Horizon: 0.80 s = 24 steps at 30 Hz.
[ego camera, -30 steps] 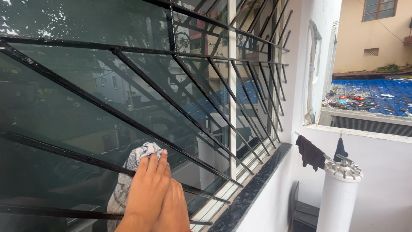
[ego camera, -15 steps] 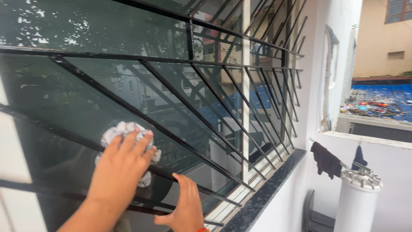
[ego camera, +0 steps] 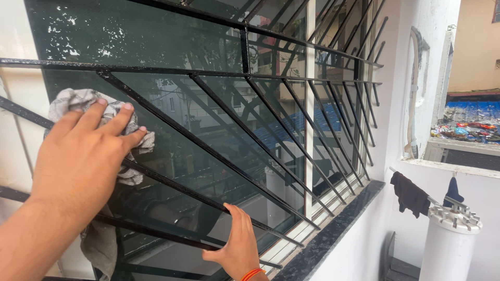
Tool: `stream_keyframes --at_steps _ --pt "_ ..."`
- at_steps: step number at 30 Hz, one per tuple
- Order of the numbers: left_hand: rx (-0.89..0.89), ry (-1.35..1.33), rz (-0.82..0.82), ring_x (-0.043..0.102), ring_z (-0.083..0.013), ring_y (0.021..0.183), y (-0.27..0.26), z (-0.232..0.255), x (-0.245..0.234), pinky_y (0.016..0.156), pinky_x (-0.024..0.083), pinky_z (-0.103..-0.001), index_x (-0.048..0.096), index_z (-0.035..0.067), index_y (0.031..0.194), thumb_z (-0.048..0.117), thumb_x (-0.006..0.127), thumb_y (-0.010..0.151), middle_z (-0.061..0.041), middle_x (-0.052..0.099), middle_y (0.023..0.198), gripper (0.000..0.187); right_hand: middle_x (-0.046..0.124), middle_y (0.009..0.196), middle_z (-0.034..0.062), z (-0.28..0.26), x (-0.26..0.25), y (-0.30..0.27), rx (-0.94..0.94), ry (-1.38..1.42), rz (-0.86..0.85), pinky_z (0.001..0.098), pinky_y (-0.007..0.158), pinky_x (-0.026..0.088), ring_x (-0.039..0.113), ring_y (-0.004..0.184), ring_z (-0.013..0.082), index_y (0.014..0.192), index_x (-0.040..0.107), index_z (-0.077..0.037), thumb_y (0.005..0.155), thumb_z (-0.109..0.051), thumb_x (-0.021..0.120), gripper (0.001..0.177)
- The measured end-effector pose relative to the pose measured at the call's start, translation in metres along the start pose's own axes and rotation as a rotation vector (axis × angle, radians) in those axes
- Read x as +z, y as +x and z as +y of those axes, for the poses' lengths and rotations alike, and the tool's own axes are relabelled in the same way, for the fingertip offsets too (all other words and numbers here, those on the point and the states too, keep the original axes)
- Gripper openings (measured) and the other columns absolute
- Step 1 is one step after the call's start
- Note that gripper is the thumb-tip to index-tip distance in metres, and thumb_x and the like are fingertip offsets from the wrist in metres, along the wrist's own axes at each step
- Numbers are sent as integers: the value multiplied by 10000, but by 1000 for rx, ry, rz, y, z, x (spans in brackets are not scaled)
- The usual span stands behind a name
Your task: The person wipes the exterior surface of a glass window pane using a cloth while standing on a balcony.
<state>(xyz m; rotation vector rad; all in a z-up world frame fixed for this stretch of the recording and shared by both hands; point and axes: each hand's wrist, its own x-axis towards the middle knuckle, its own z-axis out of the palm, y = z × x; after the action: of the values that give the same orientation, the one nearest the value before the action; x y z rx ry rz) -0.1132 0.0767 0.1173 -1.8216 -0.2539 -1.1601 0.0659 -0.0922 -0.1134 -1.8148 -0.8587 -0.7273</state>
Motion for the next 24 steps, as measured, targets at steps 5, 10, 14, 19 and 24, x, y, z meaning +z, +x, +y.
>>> stream_keyframes --at_steps 5,10,14,19,24 --pt "13 -91 -120 516 -250 1365 8 21 -10 1081 417 -374 716 325 1281 145 591 863 -6 521 1515 472 461 1434 168 -4 -2 1 55 22 -13 437 1138 388 430 1376 355 1446 372 -71 549 -250 935 1074" --pt "61 -133 -163 469 -284 1395 9 57 -15 1092 364 -398 675 272 1339 126 604 823 -36 484 1574 541 475 1423 164 -5 -1 1 47 24 -5 433 1130 394 444 1364 356 1437 380 -63 547 -238 932 1062" --pt "110 -245 -201 417 -316 1427 7 95 -8 1139 323 -441 658 207 1352 135 618 812 -77 452 1584 547 483 1413 188 0 1 -1 -18 21 28 446 1122 400 454 1346 379 1437 389 -42 537 -226 952 1077" --pt "197 -324 -224 395 -347 1421 4 153 16 1119 309 -448 649 103 1344 204 617 815 -149 425 1591 539 516 1392 212 15 8 -2 -128 29 98 467 1110 417 484 1323 409 1429 415 -17 508 -229 969 1095" --pt "249 -377 -242 377 -361 1421 -1 216 35 1118 268 -462 605 72 1378 245 593 860 -172 381 1619 546 516 1399 235 39 25 -2 -213 -57 199 484 1113 409 486 1333 426 1445 407 20 558 -259 982 1093"
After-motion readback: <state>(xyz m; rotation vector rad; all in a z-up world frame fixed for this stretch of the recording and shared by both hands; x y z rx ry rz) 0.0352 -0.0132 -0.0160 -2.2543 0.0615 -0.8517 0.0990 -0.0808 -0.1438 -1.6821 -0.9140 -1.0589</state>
